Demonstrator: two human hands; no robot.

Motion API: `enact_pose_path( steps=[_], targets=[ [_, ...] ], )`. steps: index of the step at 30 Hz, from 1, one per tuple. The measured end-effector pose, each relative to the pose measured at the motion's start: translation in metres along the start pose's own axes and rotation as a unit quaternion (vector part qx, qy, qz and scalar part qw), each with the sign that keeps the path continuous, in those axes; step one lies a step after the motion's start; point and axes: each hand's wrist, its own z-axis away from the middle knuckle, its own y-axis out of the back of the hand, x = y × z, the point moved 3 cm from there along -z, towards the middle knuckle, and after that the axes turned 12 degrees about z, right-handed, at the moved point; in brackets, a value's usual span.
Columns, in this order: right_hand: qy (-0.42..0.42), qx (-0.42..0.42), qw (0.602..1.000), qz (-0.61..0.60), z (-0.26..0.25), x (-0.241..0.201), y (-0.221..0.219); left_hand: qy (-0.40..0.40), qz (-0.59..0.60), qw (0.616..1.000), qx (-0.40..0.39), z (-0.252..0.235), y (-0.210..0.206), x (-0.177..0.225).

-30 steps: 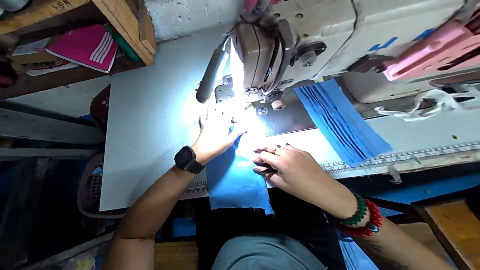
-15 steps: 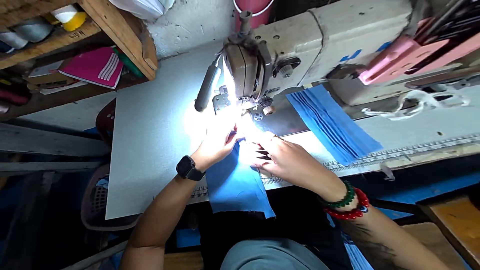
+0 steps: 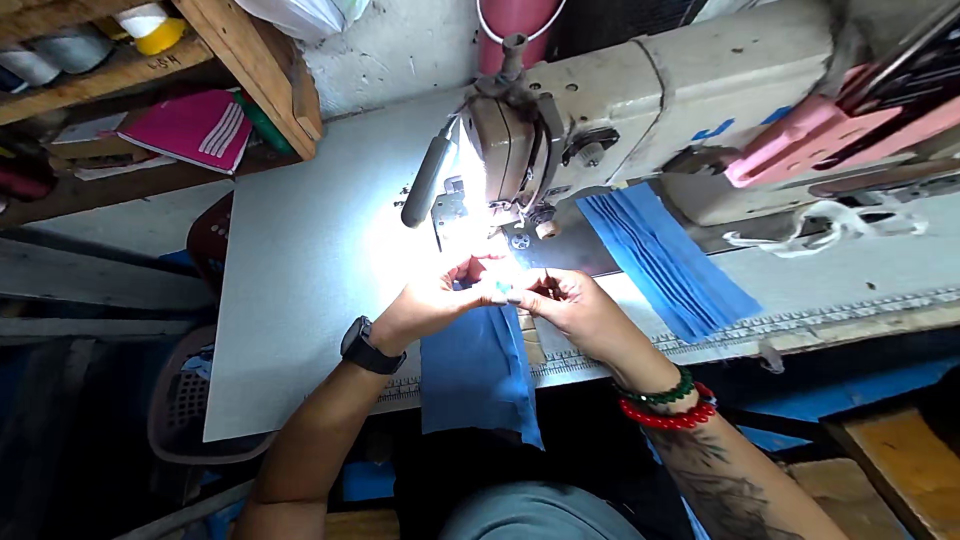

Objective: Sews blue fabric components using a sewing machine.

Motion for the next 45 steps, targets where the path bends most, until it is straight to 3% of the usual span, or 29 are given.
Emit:
enact_pose_path(
  steps=[20,26,32,36,41,45],
  targets=[
    [0.014,0.041,0.999,-0.010,0.000,-0.001,-0.003,0.019,-0.031,0.998,-0.044,0.003,0.005,0.001],
    [0.006,0.041,0.999,-0.029,-0.001,-0.001,-0.009,0.032,-0.050,0.998,0.028,0.000,-0.003,0.002],
    [-0.009,-0.035,0.991,0.127,0.022,-0.001,-0.013,0.114,-0.136,0.983,0.055,-0.003,0.003,-0.002],
    [0.017,-0.061,0.957,0.285,0.034,-0.004,-0.015,0.047,-0.257,0.964,0.051,-0.012,0.007,-0.023],
    [0.097,-0.039,0.895,0.433,0.039,-0.014,-0.021,-0.084,-0.441,0.892,0.043,-0.010,-0.011,-0.031],
    [0.107,-0.032,0.870,0.480,0.044,-0.011,-0.014,-0.064,-0.534,0.843,-0.017,0.008,-0.027,-0.024]
  ],
)
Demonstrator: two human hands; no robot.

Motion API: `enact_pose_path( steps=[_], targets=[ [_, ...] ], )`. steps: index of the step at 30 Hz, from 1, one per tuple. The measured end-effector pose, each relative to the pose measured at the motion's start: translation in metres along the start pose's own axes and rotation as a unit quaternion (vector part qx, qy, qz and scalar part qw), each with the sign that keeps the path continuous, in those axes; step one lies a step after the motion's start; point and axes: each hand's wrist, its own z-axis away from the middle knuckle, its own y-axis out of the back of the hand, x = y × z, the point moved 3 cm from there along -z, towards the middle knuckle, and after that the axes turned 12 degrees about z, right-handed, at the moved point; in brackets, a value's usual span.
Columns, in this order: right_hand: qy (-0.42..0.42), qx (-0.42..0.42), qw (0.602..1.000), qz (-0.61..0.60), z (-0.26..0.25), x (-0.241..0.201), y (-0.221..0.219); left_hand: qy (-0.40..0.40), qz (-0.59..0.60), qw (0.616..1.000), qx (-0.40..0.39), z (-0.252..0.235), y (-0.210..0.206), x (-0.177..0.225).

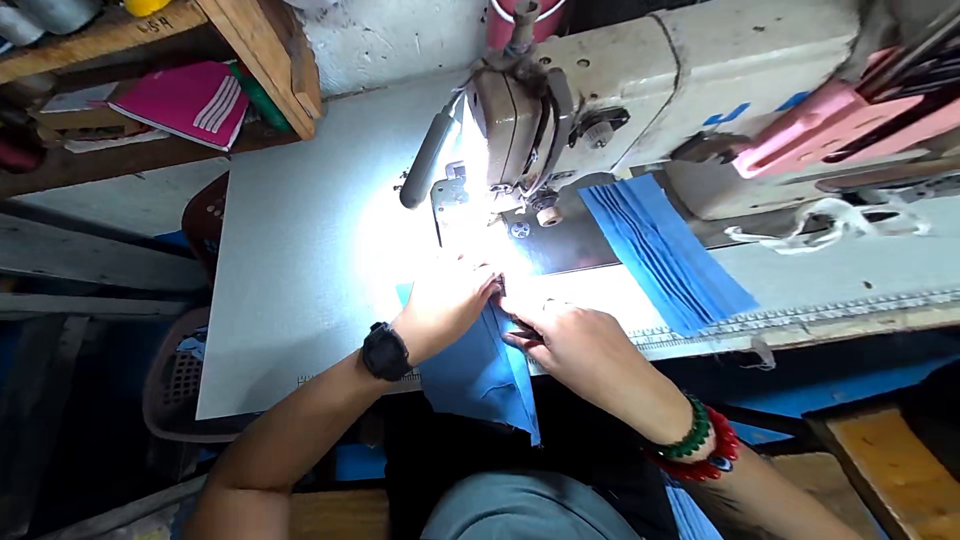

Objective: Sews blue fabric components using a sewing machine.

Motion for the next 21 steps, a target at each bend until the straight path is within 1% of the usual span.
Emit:
enact_pose_path(
  steps=[1,3,6,11,15,18,21],
  targets=[
    [0.001,-0.002,1.000,0.007,0.001,0.002,-0.001,0.000,-0.025,1.000,-0.015,0.004,0.000,0.002],
    [0.008,0.000,1.000,0.017,0.001,0.004,-0.002,-0.006,-0.053,0.998,-0.016,0.009,-0.002,-0.003],
    [0.015,-0.001,1.000,0.017,-0.008,0.007,0.000,-0.015,-0.042,0.999,0.003,0.006,0.001,-0.016],
    [0.003,0.002,1.000,0.026,-0.022,0.011,-0.002,0.027,-0.040,0.998,-0.034,-0.007,0.003,-0.033],
    [-0.004,0.003,1.000,0.027,-0.026,0.011,-0.003,0.018,-0.027,0.999,-0.041,-0.015,0.006,-0.046],
    [-0.013,-0.002,0.999,0.034,-0.029,0.011,-0.004,0.023,-0.027,0.999,-0.038,-0.021,0.006,-0.055],
    [-0.012,0.003,0.999,0.039,-0.033,0.010,-0.002,0.008,-0.033,0.999,-0.025,-0.025,0.008,-0.057]
  ],
)
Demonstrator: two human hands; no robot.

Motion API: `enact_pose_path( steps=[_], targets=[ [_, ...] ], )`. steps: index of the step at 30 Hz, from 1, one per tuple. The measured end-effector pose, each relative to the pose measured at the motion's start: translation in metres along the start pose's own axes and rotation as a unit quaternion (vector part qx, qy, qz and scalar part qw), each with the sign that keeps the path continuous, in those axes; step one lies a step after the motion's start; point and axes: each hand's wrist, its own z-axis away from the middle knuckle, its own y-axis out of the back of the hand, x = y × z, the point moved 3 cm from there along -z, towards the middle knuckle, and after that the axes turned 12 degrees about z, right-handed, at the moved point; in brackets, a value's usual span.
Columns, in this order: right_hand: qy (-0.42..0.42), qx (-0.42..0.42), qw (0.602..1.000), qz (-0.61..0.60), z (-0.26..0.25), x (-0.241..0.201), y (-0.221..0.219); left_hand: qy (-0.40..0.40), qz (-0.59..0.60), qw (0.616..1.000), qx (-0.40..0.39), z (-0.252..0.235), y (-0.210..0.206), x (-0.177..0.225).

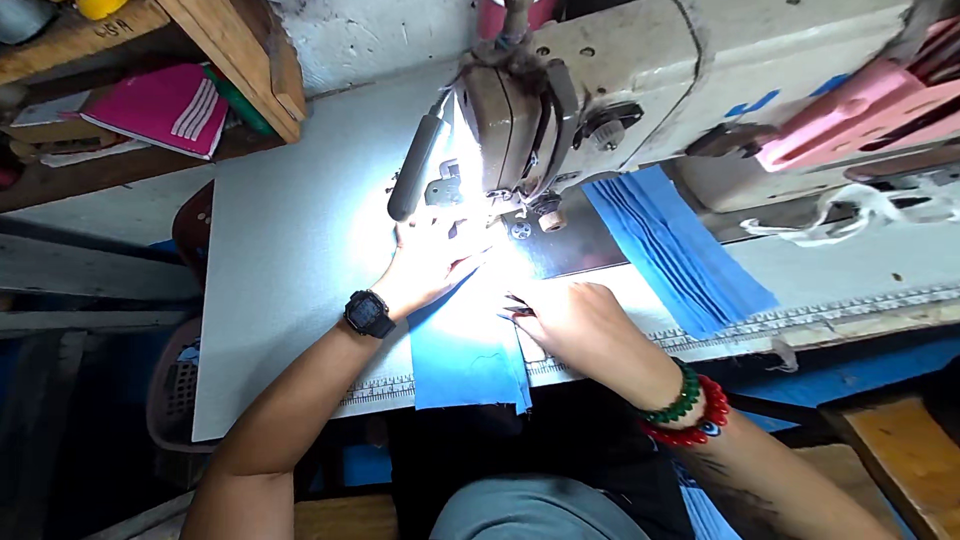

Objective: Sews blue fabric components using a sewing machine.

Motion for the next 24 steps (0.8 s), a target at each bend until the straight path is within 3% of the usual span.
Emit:
enact_pose_path(
  steps=[4,12,24],
  targets=[
    [0.001,0.000,1.000,0.003,-0.0007,-0.0013,0.0004,-0.053,0.031,0.997,0.046,0.0037,0.0032,0.0080],
    [0.003,0.007,1.000,0.007,-0.0025,-0.0004,-0.0006,0.000,-0.005,1.000,0.016,0.0059,-0.0005,0.0018],
    [0.019,0.015,0.999,0.034,-0.0053,-0.0025,0.0032,-0.020,-0.035,0.999,0.012,0.0034,0.0022,0.0051]
  ],
)
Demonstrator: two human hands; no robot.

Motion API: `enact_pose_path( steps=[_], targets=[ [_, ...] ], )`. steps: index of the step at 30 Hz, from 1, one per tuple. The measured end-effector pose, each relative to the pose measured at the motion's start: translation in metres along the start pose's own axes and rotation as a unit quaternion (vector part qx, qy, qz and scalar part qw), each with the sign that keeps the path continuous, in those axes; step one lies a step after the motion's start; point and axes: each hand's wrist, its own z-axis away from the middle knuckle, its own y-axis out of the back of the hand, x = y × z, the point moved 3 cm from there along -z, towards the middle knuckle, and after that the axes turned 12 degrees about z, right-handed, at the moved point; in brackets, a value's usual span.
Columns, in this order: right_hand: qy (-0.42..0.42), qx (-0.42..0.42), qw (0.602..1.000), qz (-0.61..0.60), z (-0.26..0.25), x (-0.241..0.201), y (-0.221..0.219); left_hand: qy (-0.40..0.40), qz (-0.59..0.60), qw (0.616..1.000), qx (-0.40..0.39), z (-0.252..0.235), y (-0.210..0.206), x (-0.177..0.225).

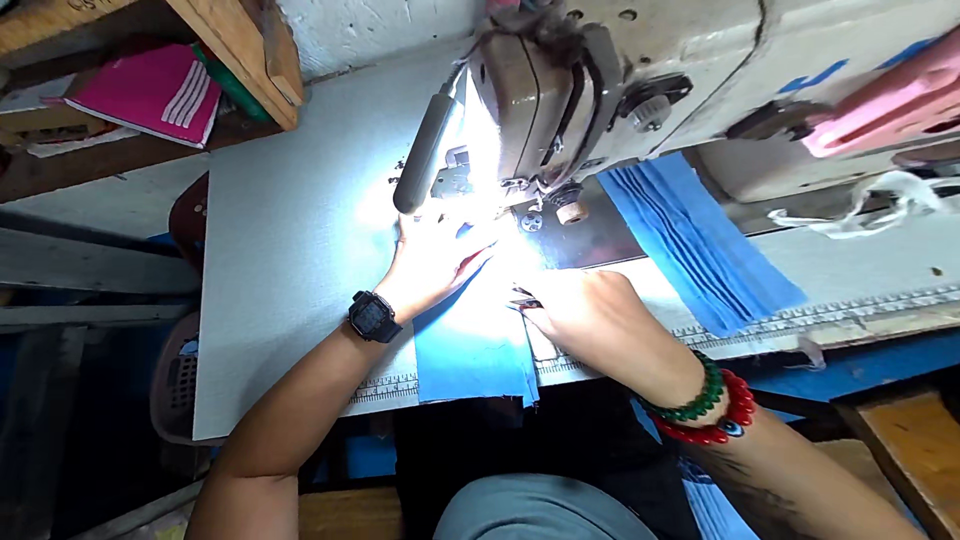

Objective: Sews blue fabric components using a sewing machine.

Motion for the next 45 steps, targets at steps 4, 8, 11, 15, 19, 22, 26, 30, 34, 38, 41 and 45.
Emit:
enact_pose_path(
  steps=[4,8,11,15,19,22,26,30,34,38,41,45],
  targets=[
    [0.013,0.017,1.000,-0.011,-0.001,0.004,-0.002,-0.029,0.008,1.000,-0.002,0.001,0.000,-0.001],
    [0.051,0.023,0.998,-0.037,0.015,0.004,0.004,-0.055,0.084,0.995,-0.023,0.014,0.003,0.021],
    [0.071,0.007,0.996,-0.057,0.043,0.001,0.006,-0.055,0.083,0.994,-0.045,0.035,0.003,0.050],
    [0.068,0.003,0.994,-0.086,0.074,-0.003,0.004,-0.068,0.073,0.995,-0.011,0.067,-0.002,0.083],
    [0.072,0.012,0.992,-0.104,0.092,-0.006,0.002,-0.040,0.086,0.995,-0.009,0.084,-0.006,0.098],
    [0.070,0.020,0.992,-0.106,0.099,-0.008,0.000,-0.020,0.092,0.996,-0.005,0.097,-0.010,0.106],
    [0.062,0.029,0.992,-0.106,0.103,-0.009,-0.003,-0.025,0.067,0.996,0.046,0.112,-0.020,0.125],
    [0.065,0.032,0.992,-0.099,0.102,-0.009,-0.004,-0.028,0.083,0.992,0.094,0.114,-0.021,0.128],
    [0.071,0.039,0.991,-0.106,0.103,-0.008,-0.006,-0.066,0.104,0.989,0.086,0.114,-0.013,0.123],
    [0.076,0.040,0.992,-0.097,0.103,-0.008,-0.005,-0.122,0.097,0.988,0.021,0.112,-0.007,0.116],
    [0.085,0.051,0.990,-0.099,0.105,-0.008,-0.006,-0.129,0.106,0.986,0.012,0.114,-0.009,0.112],
    [0.088,0.124,0.983,-0.100,0.114,-0.009,-0.018,-0.129,0.104,0.986,0.019,0.115,-0.011,0.112]
  ],
)
